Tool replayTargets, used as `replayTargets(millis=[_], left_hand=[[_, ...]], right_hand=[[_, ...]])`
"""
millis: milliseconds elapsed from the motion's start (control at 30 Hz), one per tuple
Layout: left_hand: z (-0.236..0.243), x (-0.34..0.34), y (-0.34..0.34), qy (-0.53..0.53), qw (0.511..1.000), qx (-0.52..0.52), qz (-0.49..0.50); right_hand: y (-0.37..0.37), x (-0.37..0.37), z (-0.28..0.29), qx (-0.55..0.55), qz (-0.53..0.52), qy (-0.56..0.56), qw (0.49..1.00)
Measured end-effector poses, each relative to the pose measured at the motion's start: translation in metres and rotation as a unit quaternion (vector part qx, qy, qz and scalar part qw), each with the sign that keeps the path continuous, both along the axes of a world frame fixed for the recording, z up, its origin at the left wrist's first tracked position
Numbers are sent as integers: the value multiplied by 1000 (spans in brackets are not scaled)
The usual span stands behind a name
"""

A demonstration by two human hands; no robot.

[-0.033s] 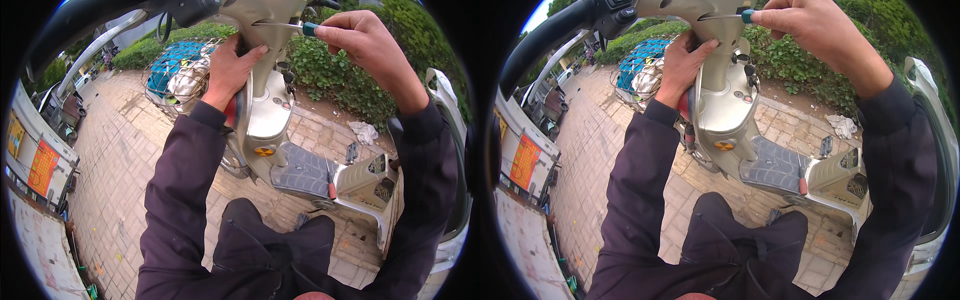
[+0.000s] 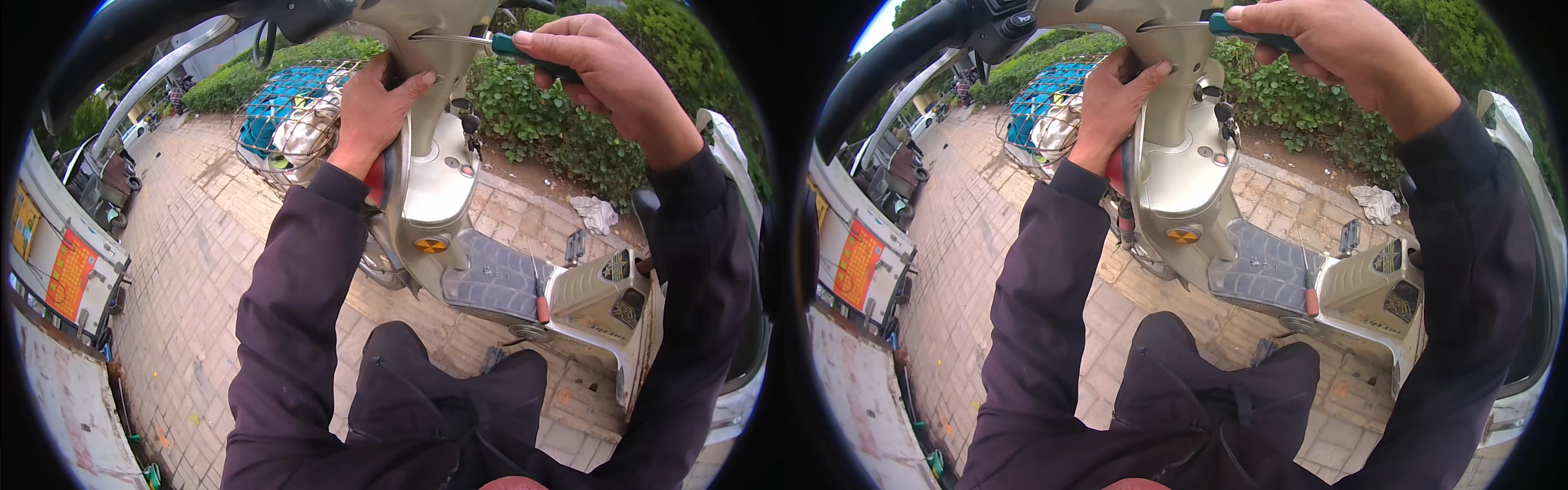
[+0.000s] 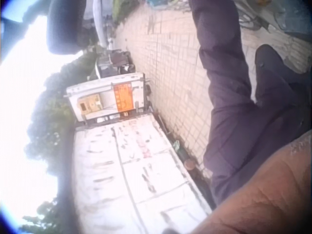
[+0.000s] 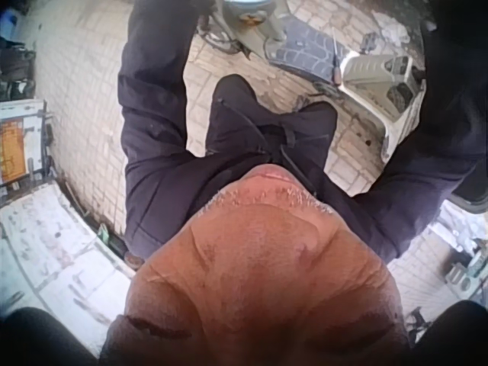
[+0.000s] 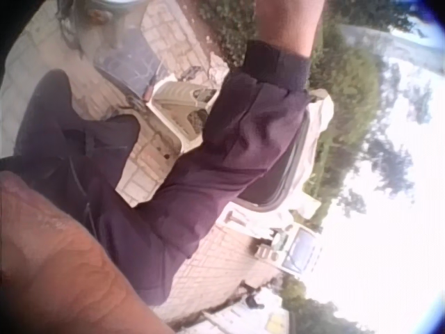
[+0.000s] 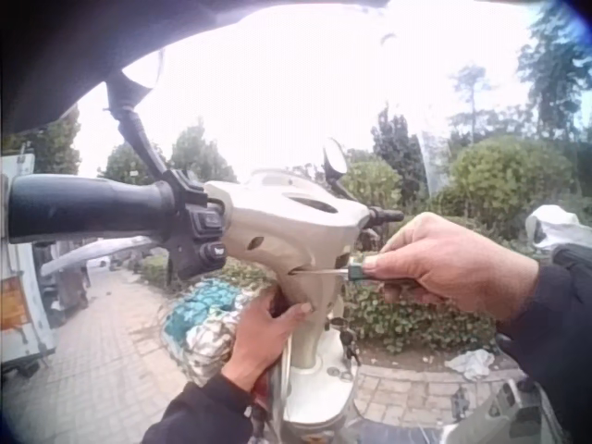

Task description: The person uses a screwdriver to remove screws from the scooter's front panel and handlebar area, then moves to the front wheel to adjust components near the fender. The scooter remains stationary on a paved sidewalk during the work.

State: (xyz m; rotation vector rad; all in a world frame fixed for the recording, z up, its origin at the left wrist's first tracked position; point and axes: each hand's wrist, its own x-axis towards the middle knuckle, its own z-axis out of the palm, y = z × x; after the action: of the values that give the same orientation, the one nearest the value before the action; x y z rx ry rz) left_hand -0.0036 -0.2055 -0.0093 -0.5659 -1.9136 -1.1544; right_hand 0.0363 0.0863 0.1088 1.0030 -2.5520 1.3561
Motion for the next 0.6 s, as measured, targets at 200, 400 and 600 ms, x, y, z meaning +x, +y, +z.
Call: replayTargets(millis=[200,400,600], left_hand=[[3,2,4,1,1000,5,-14],[1,1,1,2,1000,-3,-6],[1,-2,3,-3,999,18,-30]], right_hand=[[1,3,-8,126,-69,599,788],[-3,3,-21,87,-20,628,773],[-13,17,11,-1,14,60,998]])
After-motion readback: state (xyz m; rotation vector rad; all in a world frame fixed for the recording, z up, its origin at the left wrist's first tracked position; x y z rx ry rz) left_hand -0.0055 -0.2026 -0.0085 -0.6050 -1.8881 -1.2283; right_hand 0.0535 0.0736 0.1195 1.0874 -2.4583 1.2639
